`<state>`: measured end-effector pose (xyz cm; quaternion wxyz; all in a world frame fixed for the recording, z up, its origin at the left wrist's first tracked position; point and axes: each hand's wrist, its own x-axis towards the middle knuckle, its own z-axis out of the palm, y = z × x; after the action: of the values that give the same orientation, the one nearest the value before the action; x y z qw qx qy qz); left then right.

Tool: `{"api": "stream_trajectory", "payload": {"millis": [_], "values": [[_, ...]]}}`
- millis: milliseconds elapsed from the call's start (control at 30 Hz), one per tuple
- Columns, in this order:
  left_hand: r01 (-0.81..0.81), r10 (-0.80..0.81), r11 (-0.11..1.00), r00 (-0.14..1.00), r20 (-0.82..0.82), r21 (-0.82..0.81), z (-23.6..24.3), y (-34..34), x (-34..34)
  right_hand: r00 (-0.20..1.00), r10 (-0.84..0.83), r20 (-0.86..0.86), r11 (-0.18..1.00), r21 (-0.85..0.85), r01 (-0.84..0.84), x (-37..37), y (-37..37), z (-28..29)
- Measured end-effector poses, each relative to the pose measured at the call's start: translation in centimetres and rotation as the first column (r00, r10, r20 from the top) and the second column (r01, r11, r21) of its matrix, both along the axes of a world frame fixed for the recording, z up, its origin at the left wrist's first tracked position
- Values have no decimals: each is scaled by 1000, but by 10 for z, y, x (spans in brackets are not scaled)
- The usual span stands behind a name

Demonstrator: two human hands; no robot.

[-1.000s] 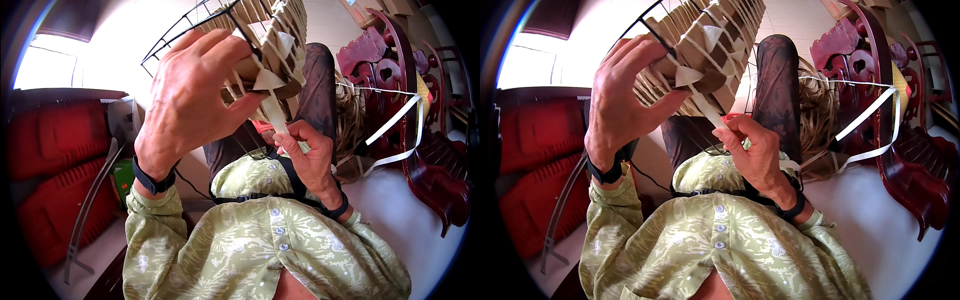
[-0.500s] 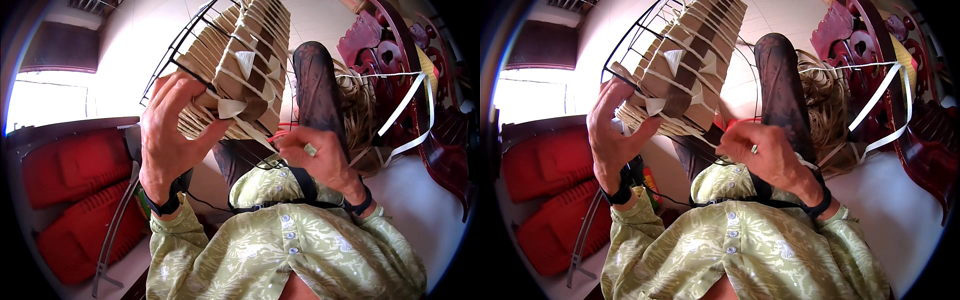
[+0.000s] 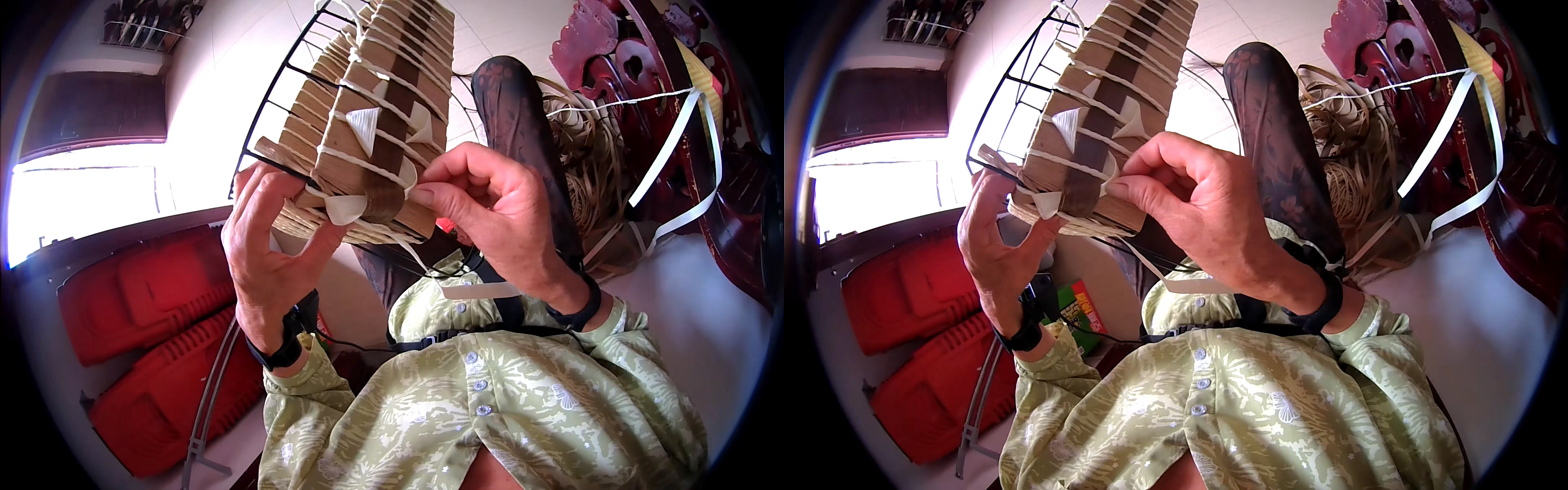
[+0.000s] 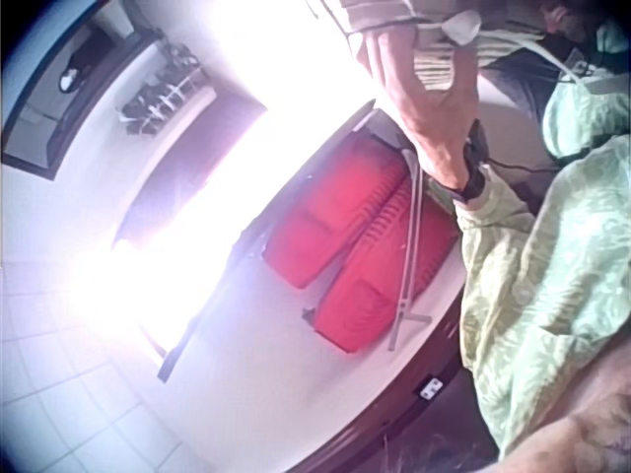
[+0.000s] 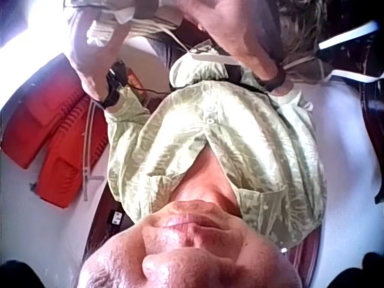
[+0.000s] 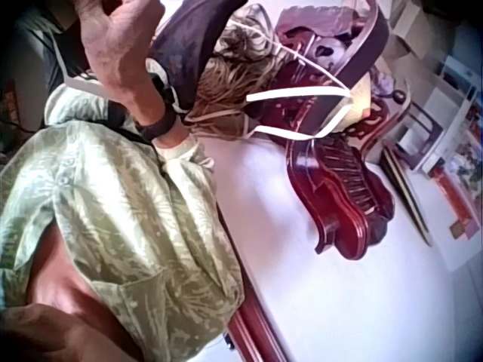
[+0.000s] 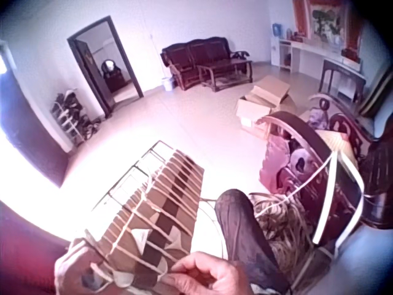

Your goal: The person weaves a light-colored material through the wire frame of a basket by hand, threading long strips over and under the frame's vertical ribs.

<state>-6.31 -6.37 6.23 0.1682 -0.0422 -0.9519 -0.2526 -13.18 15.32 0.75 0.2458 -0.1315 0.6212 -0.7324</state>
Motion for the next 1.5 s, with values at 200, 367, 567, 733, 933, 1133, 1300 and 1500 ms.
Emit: {"api": "stream_trajectory", "payload": {"millis": [200,367,567,733,933,1133,1300,1500], "values": [[-5,4,1000,999,43,8,5,2,1,999,26,25,998,-57,-25,1,-2,-1],[64,-64,998,998,-26,19,8,2,-13,995,-53,-81,992,111,62,23,19,-10],[-29,29,997,1000,-7,-68,11,19,-51,995,-2,102,1000,7,1,7,6,-23],[-24,14,994,996,89,103,22,23,-75,928,-1,373,952,-285,116,-12,-15,-25],[-95,99,995,926,-364,28,13,-5,-47,893,116,434,903,-422,87,-27,-6,-30],[-134,133,991,984,-120,3,-18,-24,-29,926,64,371,971,-239,29,-48,-8,-32],[-128,140,961,990,-30,245,-13,-15,-52,944,77,320,981,-195,-13,-68,-17,-34],[-165,115,956,971,209,243,-5,-10,-59,960,72,269,994,-97,-47,-49,-10,-11]]}}
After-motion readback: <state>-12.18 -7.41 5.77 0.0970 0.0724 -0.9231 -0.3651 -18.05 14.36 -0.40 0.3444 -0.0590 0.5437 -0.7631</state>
